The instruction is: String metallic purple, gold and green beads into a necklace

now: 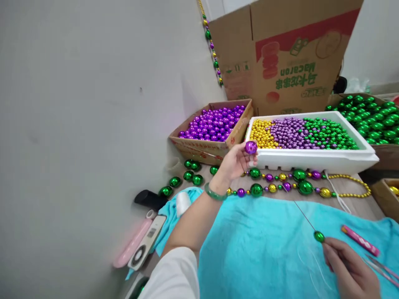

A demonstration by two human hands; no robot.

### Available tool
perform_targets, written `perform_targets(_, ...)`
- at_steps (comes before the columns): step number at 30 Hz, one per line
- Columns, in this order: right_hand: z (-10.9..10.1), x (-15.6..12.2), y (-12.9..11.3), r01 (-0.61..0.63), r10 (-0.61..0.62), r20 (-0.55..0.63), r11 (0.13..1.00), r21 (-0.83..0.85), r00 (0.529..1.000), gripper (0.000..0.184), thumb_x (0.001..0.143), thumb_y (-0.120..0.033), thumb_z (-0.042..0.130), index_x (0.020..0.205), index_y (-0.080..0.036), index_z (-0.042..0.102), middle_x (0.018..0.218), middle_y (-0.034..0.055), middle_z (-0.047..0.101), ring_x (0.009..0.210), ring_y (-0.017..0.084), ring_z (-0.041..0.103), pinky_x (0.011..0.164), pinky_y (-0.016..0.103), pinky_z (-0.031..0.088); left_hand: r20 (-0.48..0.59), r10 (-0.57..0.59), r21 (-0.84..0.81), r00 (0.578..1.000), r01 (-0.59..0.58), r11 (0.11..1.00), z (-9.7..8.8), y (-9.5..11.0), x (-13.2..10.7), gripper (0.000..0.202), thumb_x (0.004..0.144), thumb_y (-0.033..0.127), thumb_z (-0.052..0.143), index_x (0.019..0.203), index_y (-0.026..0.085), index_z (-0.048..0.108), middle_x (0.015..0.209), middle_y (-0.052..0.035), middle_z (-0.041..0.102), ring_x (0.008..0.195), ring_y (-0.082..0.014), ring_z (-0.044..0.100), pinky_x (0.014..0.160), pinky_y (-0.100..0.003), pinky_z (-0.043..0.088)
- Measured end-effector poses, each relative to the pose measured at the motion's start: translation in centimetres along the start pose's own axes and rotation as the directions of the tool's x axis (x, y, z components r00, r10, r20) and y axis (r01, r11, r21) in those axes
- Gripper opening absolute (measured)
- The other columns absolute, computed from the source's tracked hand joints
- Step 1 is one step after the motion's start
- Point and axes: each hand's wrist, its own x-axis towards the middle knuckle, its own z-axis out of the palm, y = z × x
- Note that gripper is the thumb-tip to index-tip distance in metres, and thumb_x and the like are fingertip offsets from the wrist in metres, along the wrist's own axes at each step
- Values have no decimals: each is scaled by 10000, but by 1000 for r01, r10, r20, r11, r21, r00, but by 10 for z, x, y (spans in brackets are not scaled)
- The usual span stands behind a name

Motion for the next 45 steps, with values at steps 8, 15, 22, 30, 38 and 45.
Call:
perform_targets(8,-8,-32,-10,119,-118,70,993,-3,991,97,859,-270,636,899,-197,686,681,7,622,543,101,539,498,203,449,119,-238,-603,964,261,754,64,-81,-79,292,894,309,472,941,98,668,804,-94,690,665,-125,638,608,-215,508)
perform_targets(15,-21,-49,0,95,-93,79,995,-29,993,85,870,-259,628,895,-195,678,671,-5,600,553,94,510,508,210,417,82,-321,-720,944,279,635,93,-96,-101,351,945,360,431,943,93,658,779,-93,700,676,-148,664,634,-244,532)
perform_targets(22,-29,-53,0,57,-54,50,997,-48,997,110,870,-281,626,872,-183,676,646,-7,580,534,91,485,496,214,398,65,-327,-724,943,270,635,103,-99,-106,337,939,373,453,876,101,642,798,-97,707,701,-160,677,662,-265,542)
perform_targets(30,-37,-54,-1,112,-112,3,993,-25,994,78,850,-251,647,875,-189,686,660,-4,592,548,101,513,518,223,428,85,-181,-571,980,197,797,101,-103,-106,289,787,337,629,995,137,638,859,-57,682,761,-155,662,698,-279,548)
perform_targets(38,-48,-49,-7,95,-100,-106,994,-51,989,113,815,-283,675,839,-178,710,635,3,588,534,110,524,506,231,432,67,67,-223,996,-51,974,86,-112,-106,352,670,247,720,977,205,553,858,11,580,744,-110,578,699,-276,537)
perform_targets(45,-53,-48,-9,103,-110,-88,991,-82,990,129,818,-291,669,822,-169,710,634,15,604,524,113,525,481,230,428,57,73,-185,996,-61,981,80,-112,-106,356,689,276,714,1021,205,609,948,-12,552,795,-110,540,713,-268,538)
